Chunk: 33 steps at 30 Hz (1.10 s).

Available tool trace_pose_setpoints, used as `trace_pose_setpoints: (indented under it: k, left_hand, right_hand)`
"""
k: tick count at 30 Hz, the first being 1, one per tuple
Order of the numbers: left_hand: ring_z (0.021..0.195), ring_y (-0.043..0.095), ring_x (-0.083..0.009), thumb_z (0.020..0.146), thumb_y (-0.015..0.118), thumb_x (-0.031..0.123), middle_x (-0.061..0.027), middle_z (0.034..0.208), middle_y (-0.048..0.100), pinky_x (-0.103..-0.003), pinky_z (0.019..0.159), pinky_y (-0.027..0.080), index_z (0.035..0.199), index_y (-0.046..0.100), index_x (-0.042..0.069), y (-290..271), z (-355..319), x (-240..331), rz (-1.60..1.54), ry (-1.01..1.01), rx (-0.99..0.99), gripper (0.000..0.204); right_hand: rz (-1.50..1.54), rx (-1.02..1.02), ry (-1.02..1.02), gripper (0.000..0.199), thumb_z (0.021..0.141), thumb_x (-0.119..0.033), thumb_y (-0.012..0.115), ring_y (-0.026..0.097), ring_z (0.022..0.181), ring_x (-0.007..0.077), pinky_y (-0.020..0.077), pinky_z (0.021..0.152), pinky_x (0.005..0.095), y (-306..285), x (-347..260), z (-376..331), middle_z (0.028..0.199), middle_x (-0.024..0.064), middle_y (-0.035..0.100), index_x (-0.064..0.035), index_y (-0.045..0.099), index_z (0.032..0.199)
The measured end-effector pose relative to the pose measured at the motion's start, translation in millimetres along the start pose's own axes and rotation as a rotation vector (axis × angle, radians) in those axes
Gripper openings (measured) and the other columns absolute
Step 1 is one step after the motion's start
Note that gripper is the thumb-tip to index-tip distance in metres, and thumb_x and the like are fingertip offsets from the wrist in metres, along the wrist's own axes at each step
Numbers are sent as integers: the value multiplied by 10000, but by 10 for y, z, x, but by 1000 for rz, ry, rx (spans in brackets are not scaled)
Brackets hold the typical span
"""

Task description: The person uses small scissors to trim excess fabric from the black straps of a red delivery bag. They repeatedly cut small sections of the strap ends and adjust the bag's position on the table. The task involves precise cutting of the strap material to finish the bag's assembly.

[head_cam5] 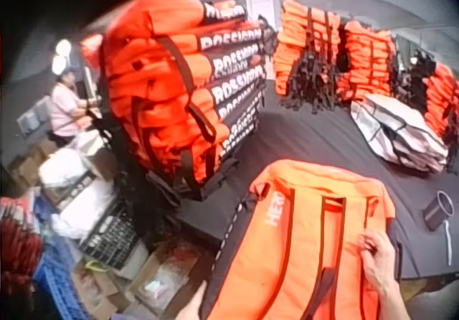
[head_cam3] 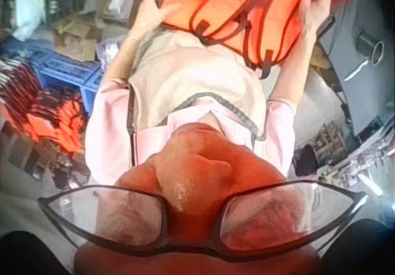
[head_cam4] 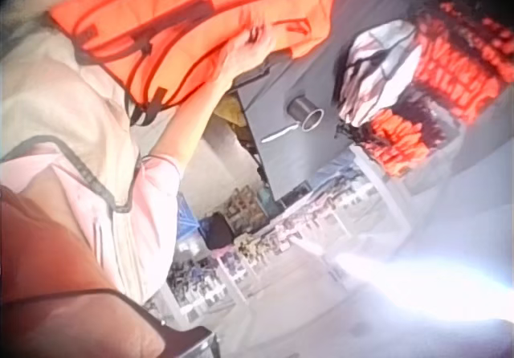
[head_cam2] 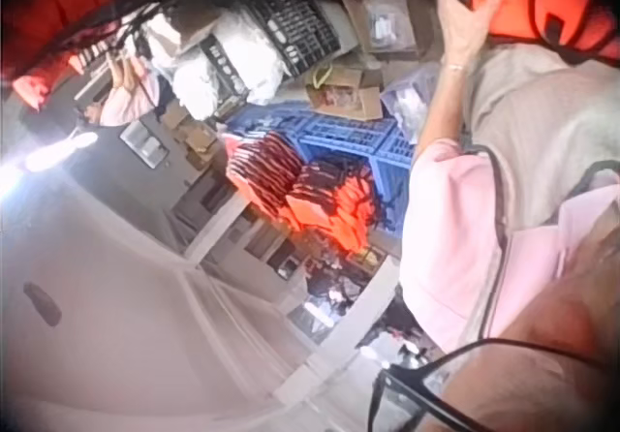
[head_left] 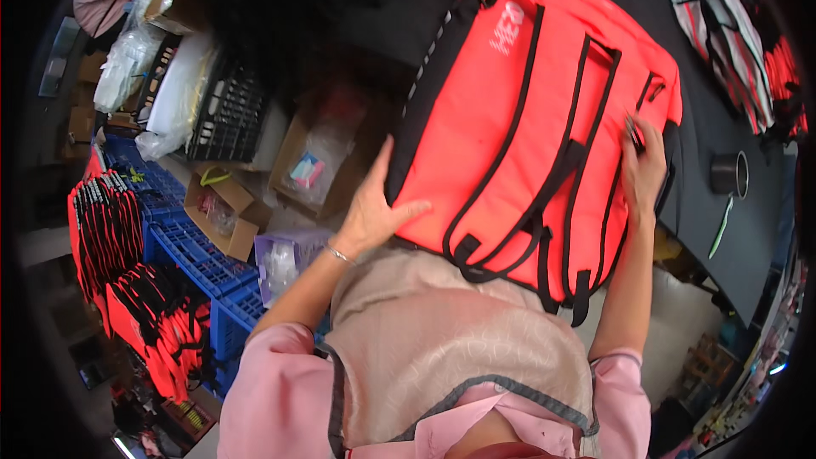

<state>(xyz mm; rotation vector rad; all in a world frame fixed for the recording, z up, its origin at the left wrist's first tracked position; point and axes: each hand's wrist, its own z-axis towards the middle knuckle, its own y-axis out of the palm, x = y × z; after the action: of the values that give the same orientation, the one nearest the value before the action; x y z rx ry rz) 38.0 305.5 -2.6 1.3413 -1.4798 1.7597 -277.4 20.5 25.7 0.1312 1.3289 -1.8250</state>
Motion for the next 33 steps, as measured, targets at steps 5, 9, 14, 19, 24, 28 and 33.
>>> trace_pose_setpoints:
  k: [5, 9, 14, 19, 24, 28, 33]
  left_hand:
    - [1297, 511, -310, 766, 815, 353, -284, 1397, 490, -366, 1072, 413, 1455, 303, -96, 71, -11, -58, -16, -49, 58, 968]
    - [1212, 582, -270, 793, 798, 334, -248, 1300, 585, -348, 1033, 442, 1425, 373, -86, -71, 1, 25, -130, -35, 72, 870]
    - [1144, 613, -203, 822, 777, 281, -184, 1250, 633, -330, 1005, 459, 1421, 419, -37, -317, 116, 290, -306, -35, -54, 767]
    - [1135, 624, -252, 814, 775, 348, -208, 1247, 627, -348, 1012, 461, 1421, 412, -34, -47, 127, -204, -113, -147, 7, 803]
    - [1054, 636, -204, 833, 760, 334, -172, 1161, 660, -334, 957, 485, 1360, 485, -20, -62, 123, -130, -189, -95, 1, 692]
    - [928, 617, -127, 860, 742, 293, -96, 1033, 689, -302, 869, 506, 1223, 593, -19, -236, -24, -77, -235, -111, -39, 501]
    - [980, 606, -107, 875, 729, 197, -60, 1106, 673, -289, 896, 497, 1242, 583, -20, -434, -142, -301, -569, -277, -8, 451]
  right_hand:
    - [-25, 239, 377, 274, 951, -178, 629, 597, 1035, 259, 477, 907, 349, -222, 250, -358, 1123, 148, 606, 5, 622, 1155]
    - [-270, 325, 306, 395, 946, -244, 630, 556, 1128, 341, 446, 967, 406, -131, 295, -313, 1211, 178, 563, -1, 563, 1249]
    - [-280, 271, 535, 469, 924, -291, 642, 556, 1174, 352, 461, 954, 426, -179, -49, -147, 1290, 162, 542, -81, 515, 1323]
    - [-273, 117, 444, 513, 919, -263, 633, 589, 1147, 401, 478, 919, 463, -292, 216, -103, 1263, 218, 600, -64, 466, 1361]
    - [-436, -26, 529, 581, 824, -267, 705, 641, 1017, 409, 496, 873, 455, -484, 309, 169, 1081, 260, 660, 13, 524, 1300]
    - [-277, -44, 432, 520, 792, -206, 709, 685, 826, 295, 516, 768, 386, -640, 89, 212, 891, 212, 694, 43, 580, 1230]
    - [67, -48, 429, 414, 846, -54, 642, 644, 777, 148, 499, 699, 314, -567, -629, 180, 837, 157, 689, 59, 564, 1237]
